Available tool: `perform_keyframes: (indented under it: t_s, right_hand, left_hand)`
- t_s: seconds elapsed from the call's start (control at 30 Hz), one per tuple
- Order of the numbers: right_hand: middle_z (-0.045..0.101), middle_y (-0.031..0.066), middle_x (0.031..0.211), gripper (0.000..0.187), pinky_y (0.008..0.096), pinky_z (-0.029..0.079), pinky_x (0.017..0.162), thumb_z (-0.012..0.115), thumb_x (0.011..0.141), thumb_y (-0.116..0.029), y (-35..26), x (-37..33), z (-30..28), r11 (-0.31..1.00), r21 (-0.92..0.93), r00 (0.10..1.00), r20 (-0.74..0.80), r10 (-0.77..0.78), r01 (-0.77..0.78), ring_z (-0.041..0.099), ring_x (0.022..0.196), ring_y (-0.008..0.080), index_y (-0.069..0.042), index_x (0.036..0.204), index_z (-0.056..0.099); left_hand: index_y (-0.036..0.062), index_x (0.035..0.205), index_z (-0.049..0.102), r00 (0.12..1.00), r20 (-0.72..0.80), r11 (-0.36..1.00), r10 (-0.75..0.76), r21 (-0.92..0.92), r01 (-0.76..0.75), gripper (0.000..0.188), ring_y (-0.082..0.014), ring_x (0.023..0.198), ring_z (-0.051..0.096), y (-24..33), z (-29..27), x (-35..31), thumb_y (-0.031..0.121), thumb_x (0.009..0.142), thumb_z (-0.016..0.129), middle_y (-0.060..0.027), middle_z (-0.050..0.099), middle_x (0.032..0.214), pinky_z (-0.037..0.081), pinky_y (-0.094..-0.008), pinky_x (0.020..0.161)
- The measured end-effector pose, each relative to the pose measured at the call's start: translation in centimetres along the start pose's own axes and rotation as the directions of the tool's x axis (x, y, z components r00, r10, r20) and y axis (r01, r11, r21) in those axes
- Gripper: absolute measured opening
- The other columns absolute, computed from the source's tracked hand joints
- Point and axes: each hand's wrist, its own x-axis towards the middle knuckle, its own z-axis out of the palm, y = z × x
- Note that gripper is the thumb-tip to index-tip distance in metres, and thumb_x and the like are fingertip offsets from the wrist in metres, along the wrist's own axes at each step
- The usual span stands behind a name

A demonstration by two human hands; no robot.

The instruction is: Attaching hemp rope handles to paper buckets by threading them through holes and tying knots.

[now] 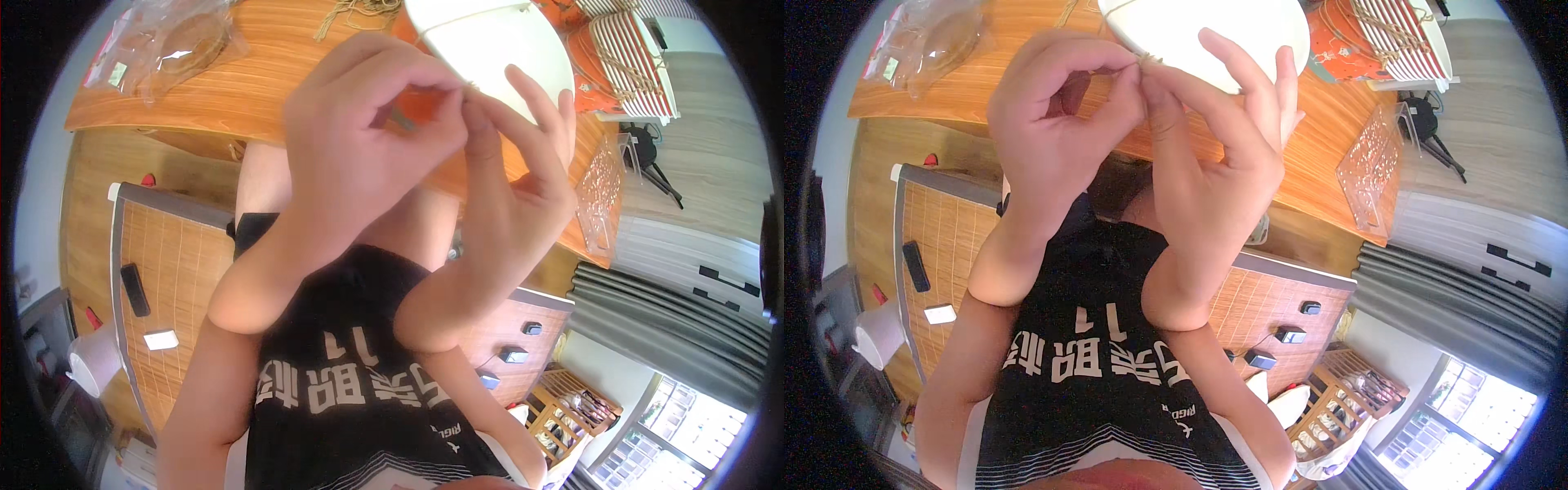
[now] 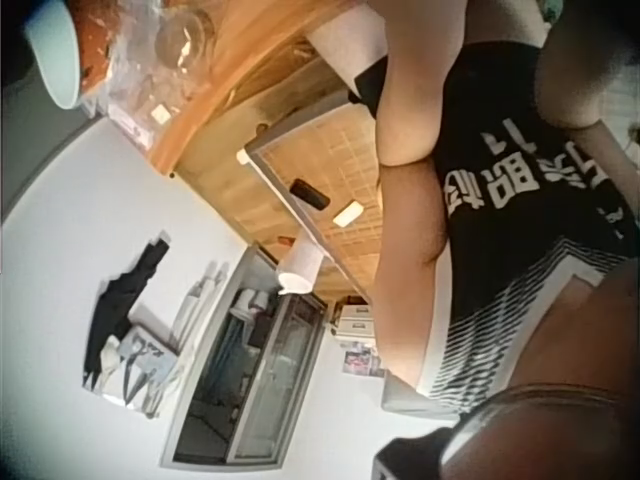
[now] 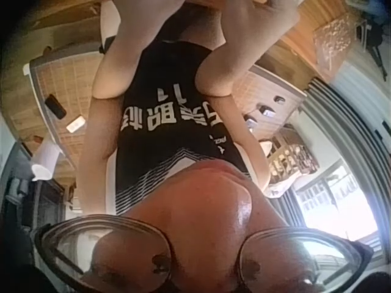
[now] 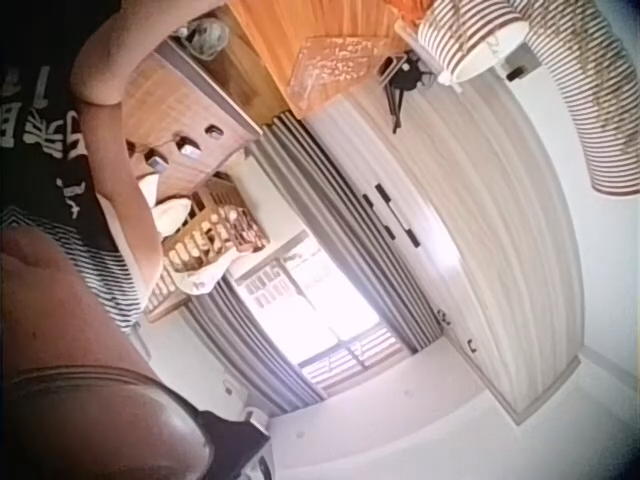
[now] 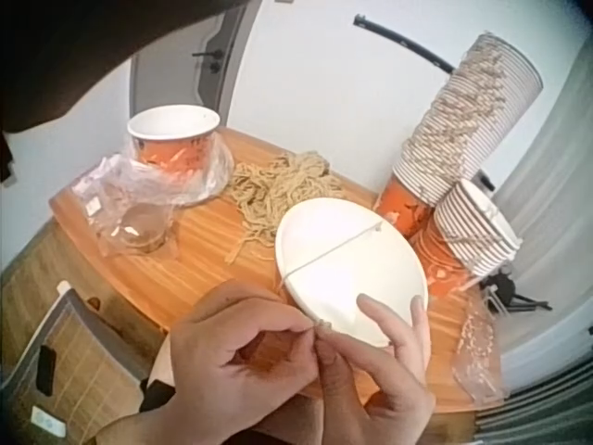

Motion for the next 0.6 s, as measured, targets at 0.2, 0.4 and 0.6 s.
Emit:
perform_keyframes:
  t_s: [0.2,0.4,0.6]
  right_hand:
    - [0.074,0.0045,0.092,0.009,0.0465,0.035,0.116,0.079,0.081,-0.003,-0.9,0.3,0.0,0.987,-0.149,0.998,-0.025,0.050,-0.053,0.067,0.093,0.0150,-0.003,0.090,0.076]
    - [0.073,0.0005,0.087,0.011,0.0439,0.039,0.111,0.082,0.080,-0.007,-0.5,0.3,0.4,0.985,-0.172,0.999,-0.033,0.005,-0.011,0.065,0.086,0.0141,-0.007,0.089,0.077]
    - [0.073,0.0010,0.083,0.009,0.0421,0.040,0.109,0.082,0.080,-0.009,-0.5,0.3,0.5,0.984,-0.177,0.999,-0.043,0.009,-0.017,0.065,0.089,0.0150,-0.007,0.088,0.077]
  left_hand:
    - [0.0031,0.089,0.067,0.997,0.055,0.998,-0.058,-0.025,0.059,0.015,-0.0032,0.070,0.047,-0.3,-0.6,0.4,-0.007,0.080,0.072,0.0038,0.058,0.085,0.037,-0.0176,0.060]
    - [0.0015,0.088,0.065,0.994,0.056,0.995,-0.098,-0.008,0.099,0.014,-0.0053,0.073,0.049,-0.5,-1.2,0.4,-0.009,0.079,0.069,0.0023,0.058,0.085,0.040,-0.0196,0.065]
    - [0.0056,0.080,0.065,0.997,0.023,0.997,-0.067,-0.035,0.068,0.014,-0.0104,0.061,0.056,-1.3,-1.6,1.0,0.003,0.074,0.077,-0.0015,0.060,0.073,0.046,-0.0237,0.057]
